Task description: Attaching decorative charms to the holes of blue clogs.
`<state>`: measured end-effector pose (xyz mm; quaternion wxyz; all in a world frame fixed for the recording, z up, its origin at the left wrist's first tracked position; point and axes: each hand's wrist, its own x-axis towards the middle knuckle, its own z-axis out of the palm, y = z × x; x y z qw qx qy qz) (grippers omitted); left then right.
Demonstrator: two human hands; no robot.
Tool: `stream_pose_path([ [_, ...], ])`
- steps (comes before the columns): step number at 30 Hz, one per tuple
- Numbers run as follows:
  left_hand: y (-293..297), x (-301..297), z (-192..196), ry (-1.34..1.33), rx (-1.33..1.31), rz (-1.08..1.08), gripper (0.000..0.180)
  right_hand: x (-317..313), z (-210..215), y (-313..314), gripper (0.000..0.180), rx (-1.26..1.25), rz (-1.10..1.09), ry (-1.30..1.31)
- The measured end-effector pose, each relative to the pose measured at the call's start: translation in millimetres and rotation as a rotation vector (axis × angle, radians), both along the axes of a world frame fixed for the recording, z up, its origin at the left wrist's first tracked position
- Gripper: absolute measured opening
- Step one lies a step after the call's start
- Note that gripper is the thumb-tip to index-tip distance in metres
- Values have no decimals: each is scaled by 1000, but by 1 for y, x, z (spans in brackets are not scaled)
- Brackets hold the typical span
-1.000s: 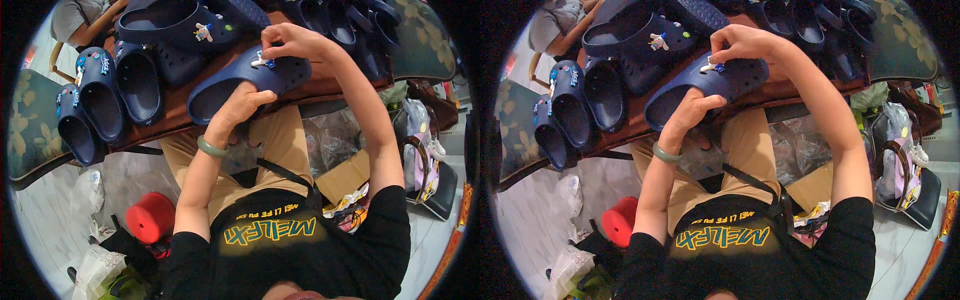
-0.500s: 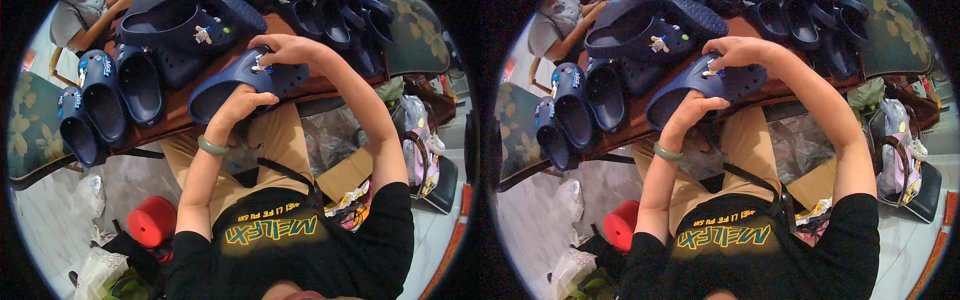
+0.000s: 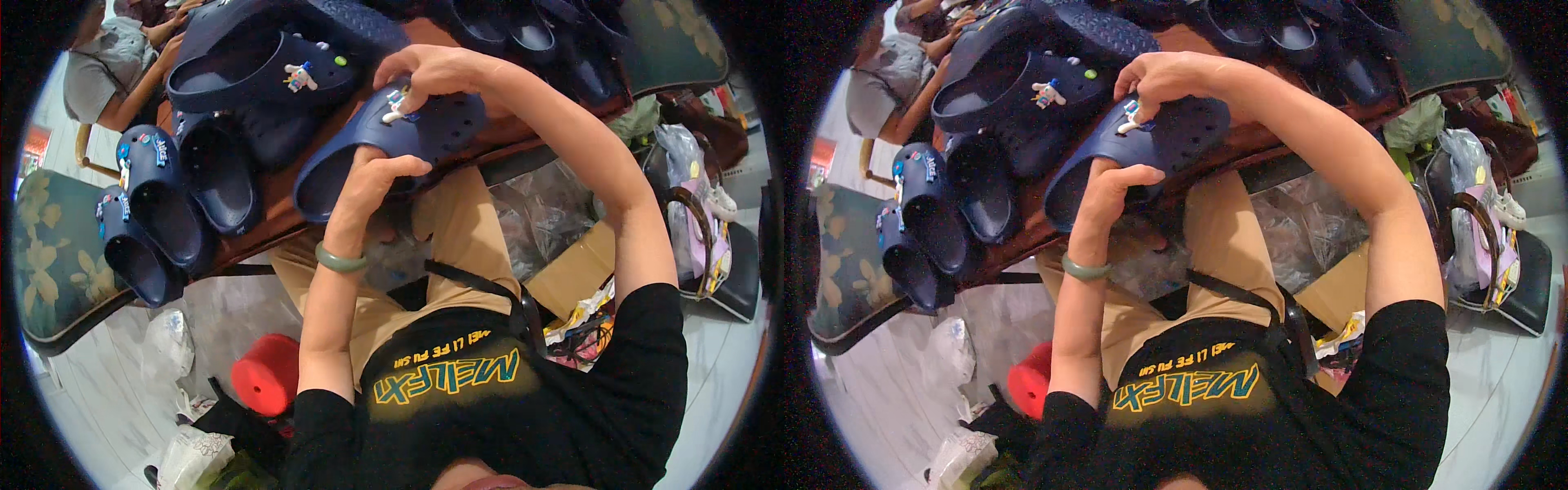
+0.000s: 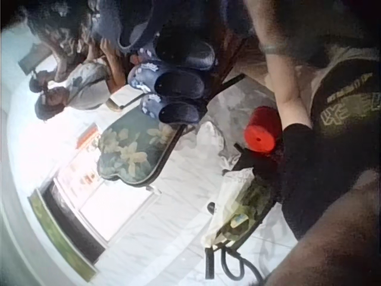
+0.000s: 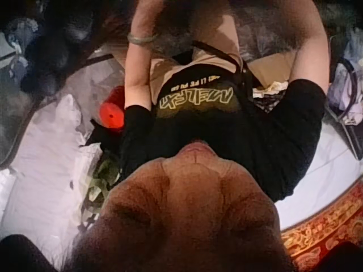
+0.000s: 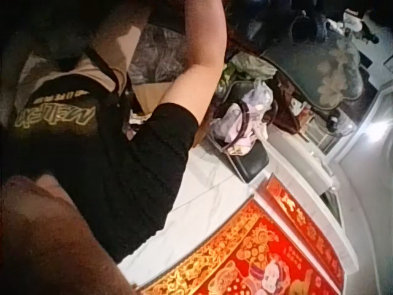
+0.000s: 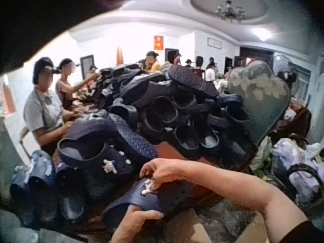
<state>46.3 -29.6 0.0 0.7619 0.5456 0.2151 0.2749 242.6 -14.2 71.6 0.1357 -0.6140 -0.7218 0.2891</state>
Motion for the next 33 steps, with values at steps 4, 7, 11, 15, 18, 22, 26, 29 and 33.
stream_pose_path([
  [4, 17, 2, -4, -38, -42, 49, 42, 36, -10, 2, 35, 160, -107, 264],
  [7, 26, 15, -1, -47, -81, 32, 39, 116, -60, 0, 32, 513, -380, 73],
  [11, 35, 16, -8, -45, -119, 59, 40, 140, -97, -19, 29, 378, -536, 165],
  [15, 49, 15, -8, -43, -227, 82, 32, 112, -106, -31, 32, 515, -261, 57],
  [18, 54, 22, -4, -59, -278, 115, 26, 112, -117, -40, 29, 473, -317, 110],
  [22, 54, 17, -9, -55, -192, 145, 25, 102, -122, -46, 22, 488, -446, 314],
  [26, 53, 21, -6, -45, -207, 130, 23, 110, -136, -42, 22, 500, -598, 619],
  [29, 53, 18, -5, -67, -277, 101, 23, 109, -131, -43, 20, 510, -597, 644],
  [33, 52, 19, -5, -100, -341, 72, 25, 101, -123, -42, 22, 508, -653, 745],
])
